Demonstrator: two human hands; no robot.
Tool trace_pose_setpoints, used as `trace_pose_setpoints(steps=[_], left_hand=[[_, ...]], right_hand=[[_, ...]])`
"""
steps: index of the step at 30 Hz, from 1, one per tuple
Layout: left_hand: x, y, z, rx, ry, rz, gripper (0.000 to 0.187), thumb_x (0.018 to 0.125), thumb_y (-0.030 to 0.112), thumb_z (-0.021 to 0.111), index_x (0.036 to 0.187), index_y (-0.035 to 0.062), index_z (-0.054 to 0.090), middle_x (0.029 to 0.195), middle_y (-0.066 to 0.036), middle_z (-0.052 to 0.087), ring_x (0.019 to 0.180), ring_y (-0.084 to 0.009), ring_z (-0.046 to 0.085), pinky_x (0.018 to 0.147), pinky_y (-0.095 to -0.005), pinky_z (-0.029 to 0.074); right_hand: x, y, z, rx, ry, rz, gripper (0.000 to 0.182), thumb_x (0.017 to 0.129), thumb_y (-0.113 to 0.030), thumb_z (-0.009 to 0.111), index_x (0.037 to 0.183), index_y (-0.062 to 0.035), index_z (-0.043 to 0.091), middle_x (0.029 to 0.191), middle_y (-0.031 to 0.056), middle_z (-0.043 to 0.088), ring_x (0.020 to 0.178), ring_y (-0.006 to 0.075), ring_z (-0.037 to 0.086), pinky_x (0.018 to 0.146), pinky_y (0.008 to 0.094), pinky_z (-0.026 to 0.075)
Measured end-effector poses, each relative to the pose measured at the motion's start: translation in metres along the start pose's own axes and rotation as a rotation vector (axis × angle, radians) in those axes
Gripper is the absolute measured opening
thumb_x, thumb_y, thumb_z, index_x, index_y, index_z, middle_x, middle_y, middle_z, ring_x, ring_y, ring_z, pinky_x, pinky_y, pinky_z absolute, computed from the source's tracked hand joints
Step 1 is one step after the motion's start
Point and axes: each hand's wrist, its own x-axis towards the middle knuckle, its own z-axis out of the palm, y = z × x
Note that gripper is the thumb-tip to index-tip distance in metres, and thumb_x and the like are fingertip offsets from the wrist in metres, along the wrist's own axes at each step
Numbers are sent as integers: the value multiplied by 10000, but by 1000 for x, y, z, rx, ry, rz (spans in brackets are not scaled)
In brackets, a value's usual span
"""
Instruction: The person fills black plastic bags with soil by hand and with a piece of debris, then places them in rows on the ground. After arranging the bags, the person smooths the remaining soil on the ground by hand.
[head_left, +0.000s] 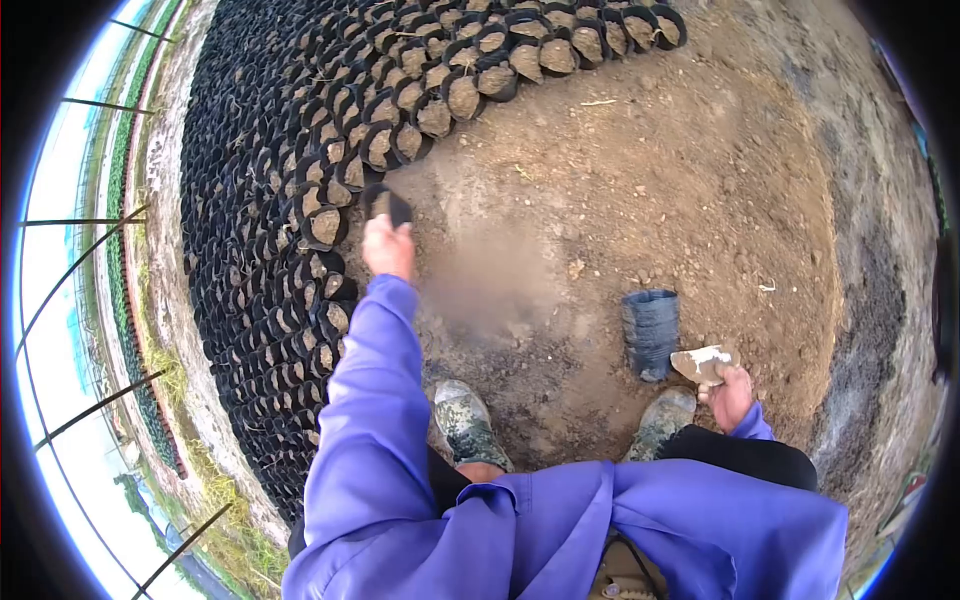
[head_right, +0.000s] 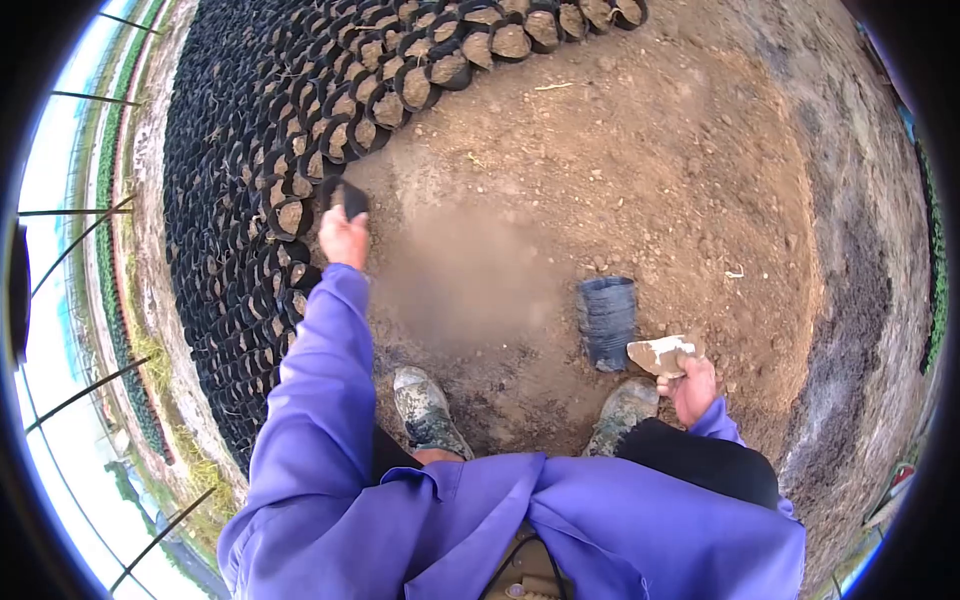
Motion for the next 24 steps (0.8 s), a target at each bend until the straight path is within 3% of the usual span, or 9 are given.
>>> trace_pose_setpoints(steps=[4,5,8,10,13,16,18,21,24], left_hand=[[42,-90,28,243,-155,-107,250,763,227,695,842,23,574,842,-169,598,796,-359,609,706,-432,493],[48,-100,26,581,-282,188,247,769,234,694,842,32,572,846,-158,602,811,-348,612,703,-436,496],[53,-62,0,470,-245,-139,258,782,254,697,892,55,574,912,-129,606,870,-315,607,714,-436,500],[46,3,-33,496,-56,-96,310,759,237,714,965,56,571,975,-135,591,901,-314,593,739,-423,494],[7,83,-29,-62,-19,513,336,727,151,711,1015,40,577,968,-133,584,851,-320,576,745,-405,480],[-71,187,-19,-688,-731,432,265,751,144,696,985,38,632,941,-133,613,895,-298,592,798,-367,480],[-104,238,-11,-795,-838,620,251,762,119,675,991,27,632,955,-135,616,910,-268,601,799,-359,486],[-116,266,-1,-906,-1373,446,192,799,105,640,972,22,624,933,-126,627,860,-243,610,767,-374,490],[-100,289,-27,-745,-1457,81,107,830,72,606,923,22,616,881,-101,623,799,-216,608,716,-359,490]], right_hand=[[41,10,-21,528,23,66,213,868,-63,427,1032,40,514,925,145,584,774,211,596,594,288,531],[60,3,-36,613,92,74,208,862,-3,397,1019,94,494,927,172,568,850,242,593,685,313,554],[103,-11,-50,519,210,-124,219,877,-63,498,988,125,511,980,191,602,903,275,615,802,346,544],[111,-8,-50,376,216,-240,226,867,-72,549,988,115,513,988,201,611,906,297,624,817,364,536],[97,-8,-35,139,136,-310,204,888,-47,507,1006,118,486,1028,247,584,913,376,613,859,441,523],[86,-21,-19,414,199,-148,200,906,-17,387,1014,122,481,1037,248,595,938,386,619,830,495,530],[79,-23,-17,368,138,-165,201,905,-20,395,1010,130,479,1025,253,599,921,400,625,795,496,542],[70,-25,-19,289,85,-185,200,900,-14,400,999,140,481,1020,268,600,868,418,636,732,485,561],[68,-26,-27,242,-22,-203,186,881,7,425,1004,130,490,956,241,617,807,403,653,669,462,579]])
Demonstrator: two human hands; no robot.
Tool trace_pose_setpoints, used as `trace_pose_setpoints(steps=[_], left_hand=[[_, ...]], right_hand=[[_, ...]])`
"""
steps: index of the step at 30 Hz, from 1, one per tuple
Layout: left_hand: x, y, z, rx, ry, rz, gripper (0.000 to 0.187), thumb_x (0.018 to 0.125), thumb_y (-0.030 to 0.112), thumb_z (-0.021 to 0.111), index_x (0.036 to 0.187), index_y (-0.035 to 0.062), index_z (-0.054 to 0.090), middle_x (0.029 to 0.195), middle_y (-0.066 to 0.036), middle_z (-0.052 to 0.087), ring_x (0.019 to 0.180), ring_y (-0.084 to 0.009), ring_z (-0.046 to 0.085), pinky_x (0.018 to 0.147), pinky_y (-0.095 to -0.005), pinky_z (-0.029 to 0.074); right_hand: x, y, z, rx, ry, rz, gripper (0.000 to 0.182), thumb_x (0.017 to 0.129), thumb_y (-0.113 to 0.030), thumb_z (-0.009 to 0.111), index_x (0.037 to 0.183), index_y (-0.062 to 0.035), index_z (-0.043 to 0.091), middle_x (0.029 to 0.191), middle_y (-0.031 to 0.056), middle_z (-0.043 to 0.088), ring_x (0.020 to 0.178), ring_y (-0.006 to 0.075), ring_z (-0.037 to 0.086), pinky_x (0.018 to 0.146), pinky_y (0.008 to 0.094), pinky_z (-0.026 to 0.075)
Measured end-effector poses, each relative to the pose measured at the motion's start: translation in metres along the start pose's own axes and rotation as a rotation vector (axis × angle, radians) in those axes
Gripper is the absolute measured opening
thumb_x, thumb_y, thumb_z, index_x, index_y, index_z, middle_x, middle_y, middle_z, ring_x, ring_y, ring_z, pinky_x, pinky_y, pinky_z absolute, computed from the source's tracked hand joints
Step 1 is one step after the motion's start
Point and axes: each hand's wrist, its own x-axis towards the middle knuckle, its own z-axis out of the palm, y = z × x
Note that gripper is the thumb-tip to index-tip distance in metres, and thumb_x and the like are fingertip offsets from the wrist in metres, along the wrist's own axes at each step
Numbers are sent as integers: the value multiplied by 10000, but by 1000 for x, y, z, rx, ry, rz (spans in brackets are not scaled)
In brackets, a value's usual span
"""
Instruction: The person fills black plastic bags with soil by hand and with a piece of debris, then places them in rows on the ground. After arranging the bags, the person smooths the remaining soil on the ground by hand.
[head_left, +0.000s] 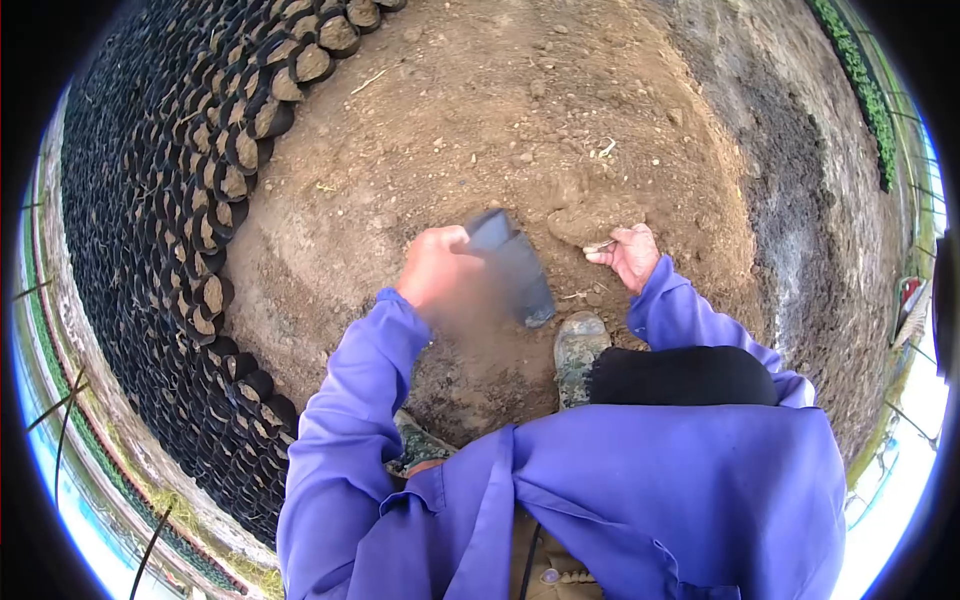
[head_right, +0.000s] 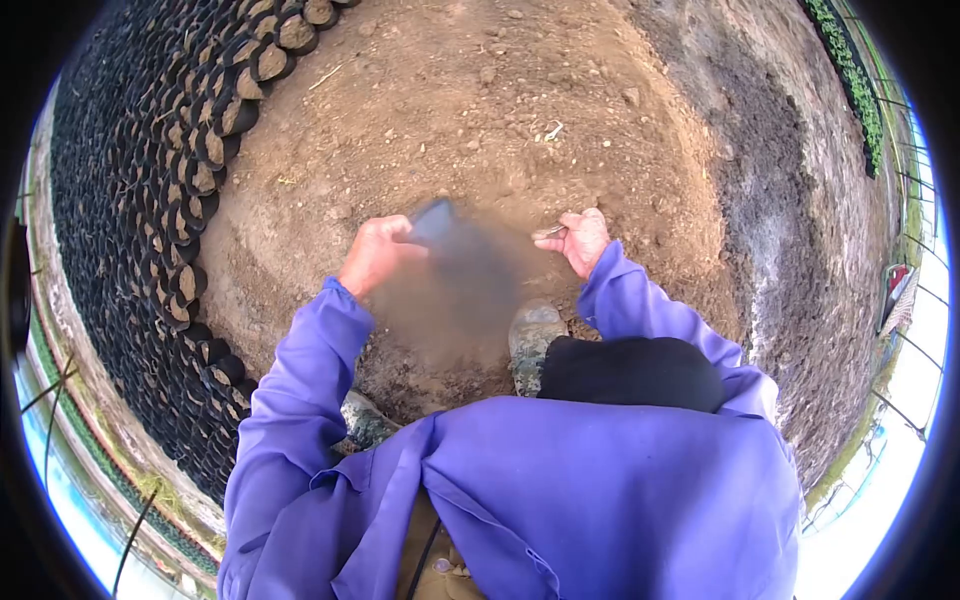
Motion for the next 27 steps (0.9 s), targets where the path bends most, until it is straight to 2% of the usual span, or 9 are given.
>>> trace_pose_setpoints(steps=[1,4,7,10,11,15,19,22,27], left_hand=[[8,1,-4,-880,89,-430,45,846,48,597,887,29,605,823,-58,603,739,-199,592,654,-334,485],[-5,18,-13,-22,236,-30,46,861,50,585,900,31,601,827,-30,603,752,-186,592,647,-333,492],[5,8,-17,228,519,335,85,838,53,591,922,57,605,831,-59,617,755,-246,610,660,-380,500],[11,14,-15,642,609,585,151,788,35,599,932,82,611,850,-117,611,809,-315,603,692,-413,497],[12,15,-11,662,626,611,190,721,27,610,899,92,606,832,-137,577,814,-344,577,673,-425,492],[18,9,-6,733,547,600,112,687,87,599,791,92,557,771,-99,511,760,-302,554,624,-409,472],[28,-17,-4,911,593,639,110,693,135,599,780,88,550,781,-110,508,784,-300,550,659,-419,466],[28,-22,-7,1028,596,594,124,707,161,600,786,82,547,792,-124,508,807,-310,552,687,-435,462],[30,-14,-11,830,513,371,129,734,153,611,817,77,546,822,-145,520,829,-335,557,700,-454,455]], right_hand=[[3,0,-6,-36,-61,-2,221,886,-3,426,1052,125,495,977,236,626,829,379,657,683,454,580],[15,-3,-1,-24,-120,-17,216,870,11,455,1082,49,437,954,195,603,774,340,656,650,471,583],[27,-21,30,60,-158,-26,279,836,48,487,961,-65,264,844,142,540,694,364,627,611,501,572],[37,-41,69,-115,-203,-7,249,839,44,478,1024,-47,340,866,137,561,756,324,630,636,449,576],[36,-52,87,-283,-249,-23,281,842,32,465,1110,-51,441,942,128,599,824,264,638,663,385,571],[38,-52,142,-463,-463,-275,383,855,16,416,1230,-44,459,1096,108,600,861,234,652,682,319,584],[49,-30,164,-1454,-287,-842,333,840,-10,471,1162,-87,509,1079,143,631,980,250,629,786,355,526],[51,-26,166,-822,-244,-665,333,859,-36,468,1190,-71,482,1056,140,633,977,250,629,785,362,525],[26,-33,134,-457,-118,-403,387,887,-49,428,1274,-62,405,1052,84,605,868,188,641,600,266,544]])
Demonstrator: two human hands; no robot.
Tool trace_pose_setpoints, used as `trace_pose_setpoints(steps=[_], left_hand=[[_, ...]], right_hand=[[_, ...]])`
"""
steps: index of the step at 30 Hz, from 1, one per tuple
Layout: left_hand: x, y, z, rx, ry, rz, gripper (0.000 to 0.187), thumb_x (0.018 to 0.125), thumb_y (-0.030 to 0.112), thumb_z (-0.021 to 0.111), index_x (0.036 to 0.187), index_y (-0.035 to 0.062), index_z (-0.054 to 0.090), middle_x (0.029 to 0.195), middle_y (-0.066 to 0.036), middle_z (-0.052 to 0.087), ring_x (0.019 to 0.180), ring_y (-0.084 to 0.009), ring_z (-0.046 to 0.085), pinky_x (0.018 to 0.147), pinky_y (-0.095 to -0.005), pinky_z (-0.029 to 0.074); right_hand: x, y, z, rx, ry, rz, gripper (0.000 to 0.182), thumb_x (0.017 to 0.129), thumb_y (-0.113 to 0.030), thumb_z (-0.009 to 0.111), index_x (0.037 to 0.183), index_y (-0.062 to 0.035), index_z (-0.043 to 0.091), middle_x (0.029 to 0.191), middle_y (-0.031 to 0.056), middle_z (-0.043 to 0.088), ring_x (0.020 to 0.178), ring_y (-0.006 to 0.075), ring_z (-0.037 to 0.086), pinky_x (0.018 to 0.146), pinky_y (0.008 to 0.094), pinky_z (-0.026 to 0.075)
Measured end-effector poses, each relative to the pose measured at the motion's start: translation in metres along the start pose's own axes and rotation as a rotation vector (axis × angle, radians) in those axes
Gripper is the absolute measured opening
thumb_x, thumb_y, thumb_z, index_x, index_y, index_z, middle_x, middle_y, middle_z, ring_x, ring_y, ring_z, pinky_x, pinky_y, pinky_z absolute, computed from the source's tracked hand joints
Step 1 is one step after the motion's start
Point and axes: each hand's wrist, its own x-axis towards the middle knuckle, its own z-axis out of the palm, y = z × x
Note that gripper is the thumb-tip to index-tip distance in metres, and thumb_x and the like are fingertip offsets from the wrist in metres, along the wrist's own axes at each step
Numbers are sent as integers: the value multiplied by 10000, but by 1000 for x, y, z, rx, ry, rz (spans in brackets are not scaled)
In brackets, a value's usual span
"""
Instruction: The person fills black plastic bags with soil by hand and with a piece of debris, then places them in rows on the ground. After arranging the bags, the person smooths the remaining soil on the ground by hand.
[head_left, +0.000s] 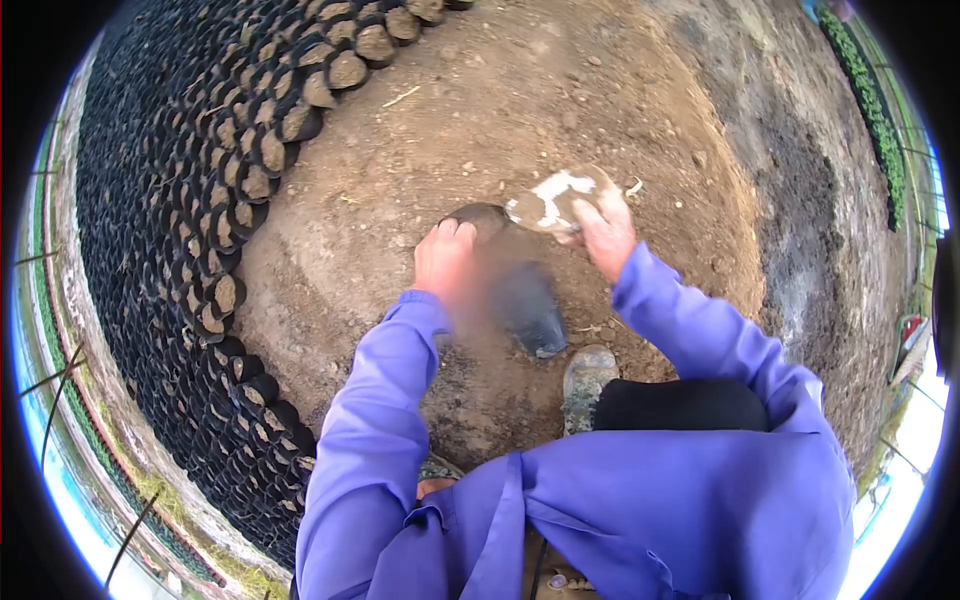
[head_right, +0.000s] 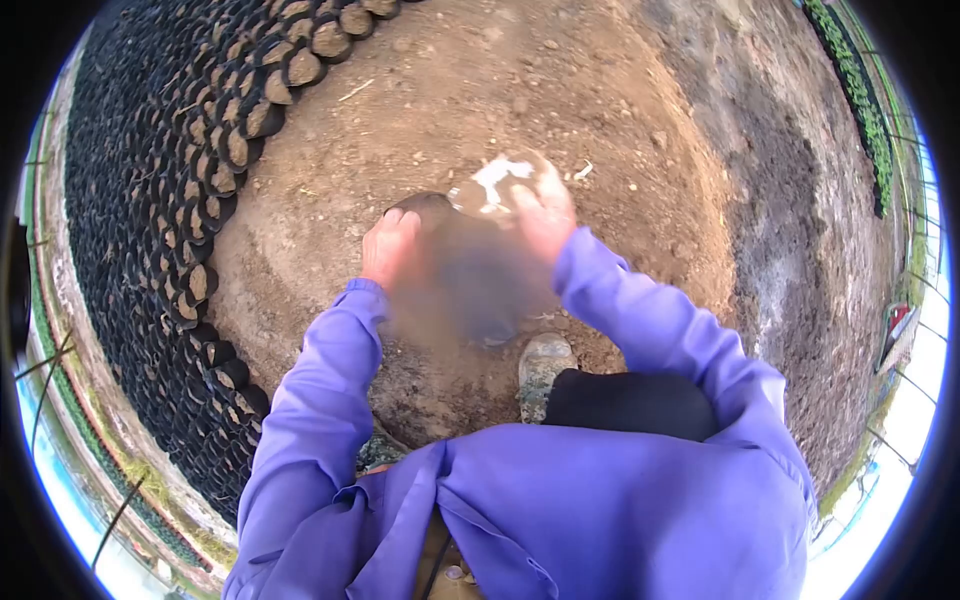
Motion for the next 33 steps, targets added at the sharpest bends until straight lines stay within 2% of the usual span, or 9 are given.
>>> trace_pose_setpoints(steps=[4,9,16,17,20,21,27,29,33], left_hand=[[-24,-33,-26,-255,281,-253,196,713,74,683,839,34,538,876,-172,555,806,-363,565,708,-441,462],[-81,-186,-37,9,572,-462,194,759,80,691,911,6,596,842,-62,563,774,-170,533,703,-292,479],[-116,-335,-77,180,576,-740,278,760,177,711,915,8,554,896,-166,578,841,-334,586,754,-427,486],[-115,-330,-85,420,340,-755,290,803,213,679,958,17,531,982,-151,552,893,-323,571,773,-441,495],[-92,-233,-111,656,416,-827,504,680,256,777,1052,69,493,1039,-148,543,911,-346,569,700,-450,467],[-91,-211,-105,825,587,-554,586,659,262,785,1122,71,480,1070,-145,530,900,-335,563,707,-437,454],[-63,-50,-7,-488,66,-56,336,745,155,733,1032,26,614,996,-130,600,984,-291,563,845,-369,453],[-48,-14,-1,-518,-129,116,201,771,97,665,953,22,630,925,-104,618,904,-251,597,804,-352,482],[-40,9,3,-901,-511,-346,163,792,88,643,943,25,650,909,-68,646,810,-179,622,722,-326,502]], right_hand=[[-34,2,-13,44,113,132,354,875,-59,440,1229,-62,429,1022,84,610,763,175,643,487,261,526],[-79,37,-50,156,108,378,262,894,-131,445,1145,-65,485,891,91,629,615,171,611,458,273,512],[-56,55,-78,864,162,578,270,869,29,360,1102,111,471,966,161,563,823,209,570,677,288,520],[-35,75,-104,819,196,565,284,868,38,341,1104,151,451,1011,185,554,901,248,573,748,318,538],[12,92,-118,897,494,543,274,907,15,308,1109,174,404,1103,245,524,1022,346,551,912,412,507],[15,90,-111,818,439,505,269,919,-5,313,1101,168,408,1119,251,521,1005,345,557,898,422,511],[4,60,-68,788,624,443,265,951,-53,314,1099,160,374,1135,301,503,993,407,566,904,474,514],[3,63,-74,793,578,375,199,929,-5,314,1053,135,384,1040,279,524,955,418,581,882,531,516],[1,91,-101,714,488,223,82,864,96,362,845,89,441,754,173,493,708,330,599,843,609,515]])
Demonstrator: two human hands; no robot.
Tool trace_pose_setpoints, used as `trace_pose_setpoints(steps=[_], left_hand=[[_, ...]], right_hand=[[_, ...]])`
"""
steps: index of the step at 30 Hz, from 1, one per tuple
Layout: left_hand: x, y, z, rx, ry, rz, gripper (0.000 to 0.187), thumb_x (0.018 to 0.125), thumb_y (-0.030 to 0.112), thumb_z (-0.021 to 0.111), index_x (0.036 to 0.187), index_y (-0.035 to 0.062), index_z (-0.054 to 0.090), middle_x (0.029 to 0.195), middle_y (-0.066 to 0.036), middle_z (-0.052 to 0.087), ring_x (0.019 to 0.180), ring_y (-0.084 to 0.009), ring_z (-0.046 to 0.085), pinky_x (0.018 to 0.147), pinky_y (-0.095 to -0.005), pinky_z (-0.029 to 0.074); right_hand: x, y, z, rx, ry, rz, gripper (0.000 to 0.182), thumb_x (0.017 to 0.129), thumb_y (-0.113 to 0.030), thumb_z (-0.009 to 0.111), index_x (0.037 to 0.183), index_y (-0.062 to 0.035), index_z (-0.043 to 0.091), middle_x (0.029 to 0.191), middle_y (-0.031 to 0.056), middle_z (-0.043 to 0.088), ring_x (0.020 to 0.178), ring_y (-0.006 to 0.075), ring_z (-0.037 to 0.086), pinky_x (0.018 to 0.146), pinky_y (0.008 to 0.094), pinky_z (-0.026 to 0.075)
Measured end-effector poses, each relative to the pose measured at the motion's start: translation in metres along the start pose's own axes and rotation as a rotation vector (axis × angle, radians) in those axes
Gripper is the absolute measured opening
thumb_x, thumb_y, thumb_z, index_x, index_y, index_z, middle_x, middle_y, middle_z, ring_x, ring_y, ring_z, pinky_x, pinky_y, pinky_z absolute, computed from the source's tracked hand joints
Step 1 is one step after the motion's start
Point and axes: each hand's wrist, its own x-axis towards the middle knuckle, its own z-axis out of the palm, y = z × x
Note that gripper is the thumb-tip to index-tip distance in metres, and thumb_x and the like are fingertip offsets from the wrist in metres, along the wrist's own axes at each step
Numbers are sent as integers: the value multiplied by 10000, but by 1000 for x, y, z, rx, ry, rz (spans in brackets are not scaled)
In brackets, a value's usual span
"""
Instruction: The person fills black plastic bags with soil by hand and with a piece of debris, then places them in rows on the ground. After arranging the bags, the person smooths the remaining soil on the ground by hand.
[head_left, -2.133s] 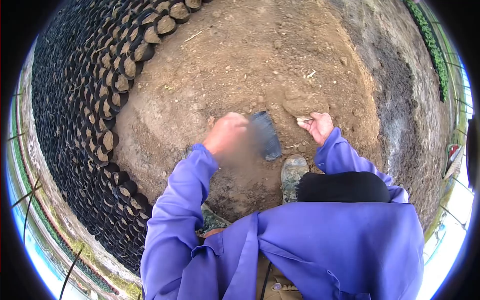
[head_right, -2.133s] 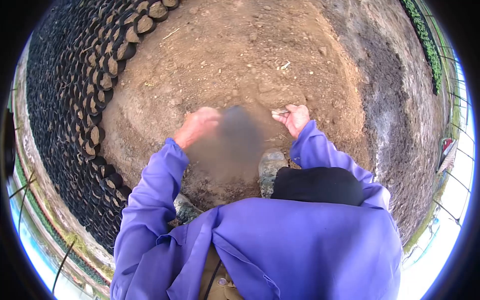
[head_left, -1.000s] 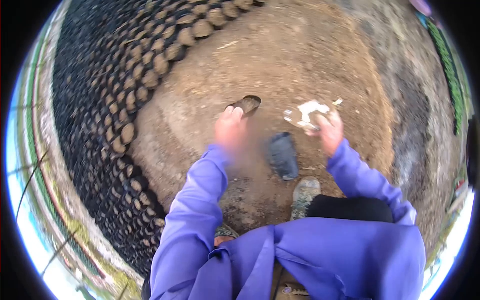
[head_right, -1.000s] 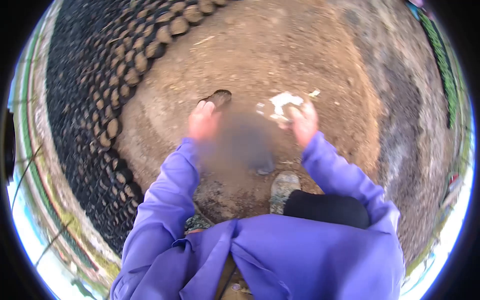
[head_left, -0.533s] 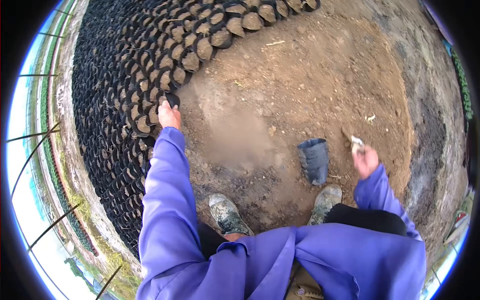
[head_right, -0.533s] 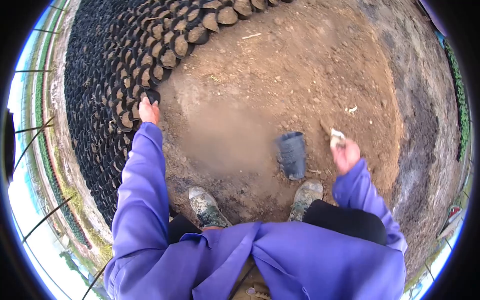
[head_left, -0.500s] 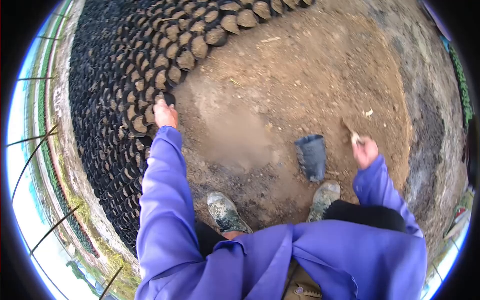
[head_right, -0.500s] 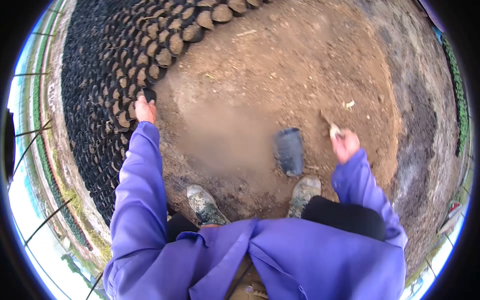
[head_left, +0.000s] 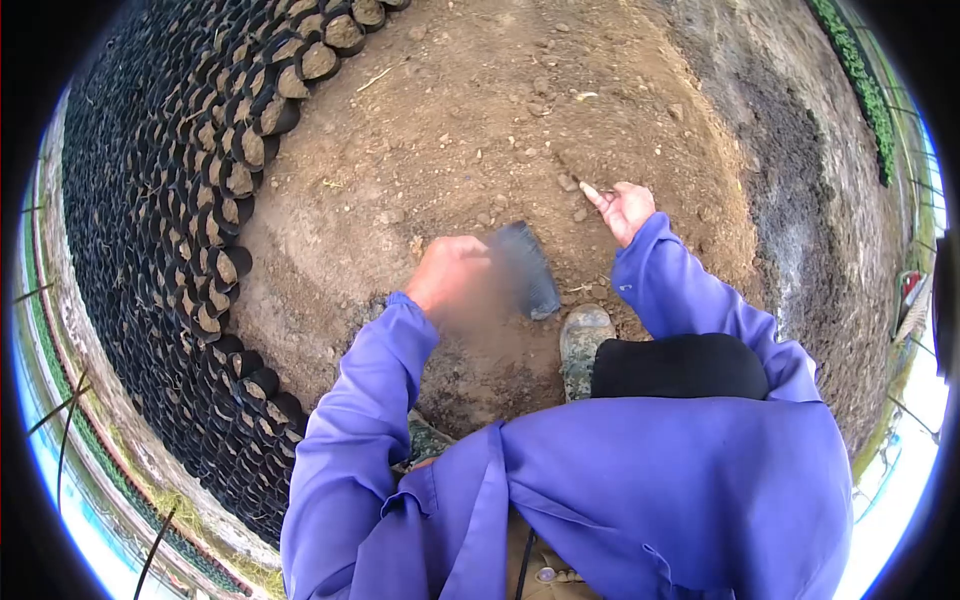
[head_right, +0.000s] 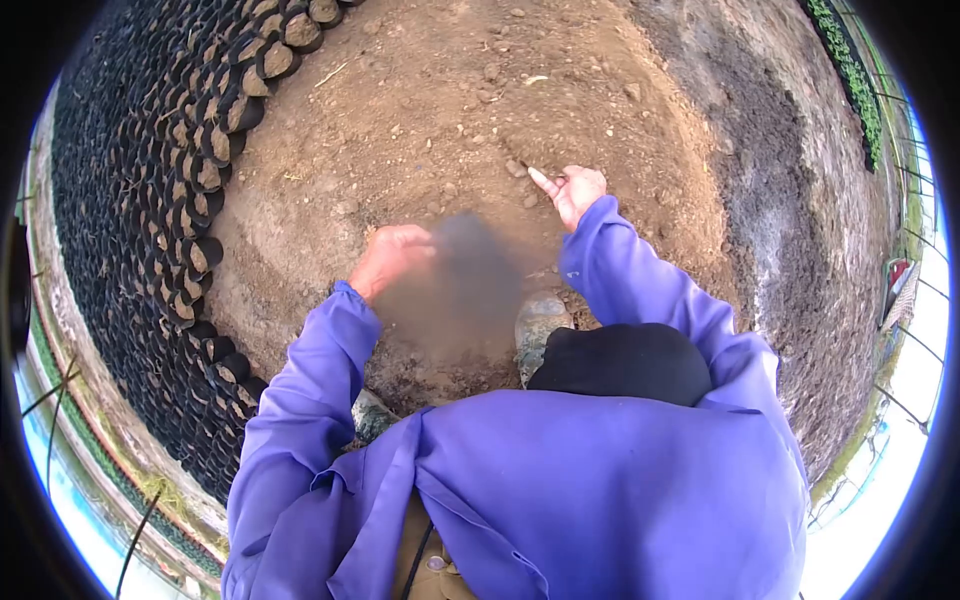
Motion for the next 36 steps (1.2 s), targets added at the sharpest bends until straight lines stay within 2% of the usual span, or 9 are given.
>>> trace_pose_setpoints(steps=[2,5,7,9,12,19,23,30,36], left_hand=[[5,-1,-2,74,82,-93,156,804,85,633,948,31,657,888,-49,649,769,-149,620,697,-315,505],[5,13,-18,-740,125,-387,109,809,57,617,911,40,651,880,-31,654,766,-145,618,675,-321,501],[0,31,-27,-296,294,-86,98,803,47,618,898,56,640,878,-52,654,750,-192,623,658,-332,500],[4,36,-29,128,456,205,105,795,42,617,894,75,634,874,-79,645,745,-243,622,647,-346,500],[10,35,-35,584,646,529,131,777,43,614,895,100,630,858,-122,617,759,-311,608,648,-371,501],[30,37,-24,820,639,634,101,682,134,618,759,114,556,742,-76,500,719,-287,553,606,-406,465],[34,21,-26,1034,663,628,106,680,145,614,729,109,527,730,-81,484,705,-292,540,592,-407,452],[40,13,-29,940,643,408,104,703,120,611,714,77,517,735,-120,495,735,-319,550,638,-416,456],[-6,-15,-88,600,948,306,143,698,73,677,784,54,564,811,-132,555,765,-326,565,673,-397,481]], right_hand=[[-23,-11,21,-107,9,3,160,820,137,388,706,34,435,636,96,403,526,207,480,816,628,519],[-15,-18,10,-187,-148,72,145,811,123,414,699,33,439,652,81,434,546,194,514,792,607,535],[-29,-29,36,-259,-195,112,131,801,116,428,706,27,442,649,71,428,544,203,514,776,610,535],[-18,-30,36,-368,-357,180,332,829,101,380,1139,85,495,1083,225,599,841,346,657,712,476,592],[-13,-28,62,-427,-440,206,350,834,89,394,1169,39,482,1082,198,602,824,331,661,680,469,596],[-51,-9,158,-853,-803,-123,373,834,28,423,1195,-57,463,1042,103,619,921,240,643,642,347,579],[-46,20,167,-1516,-777,-787,410,817,20,440,1202,-110,487,1091,172,610,834,249,644,718,362,504],[-59,4,147,-631,-453,-128,343,894,-34,419,1223,-115,468,1053,55,613,815,152,638,555,256,526],[-92,-9,85,-584,-348,34,321,886,-80,427,1206,-70,449,991,115,614,736,192,633,489,257,499]])
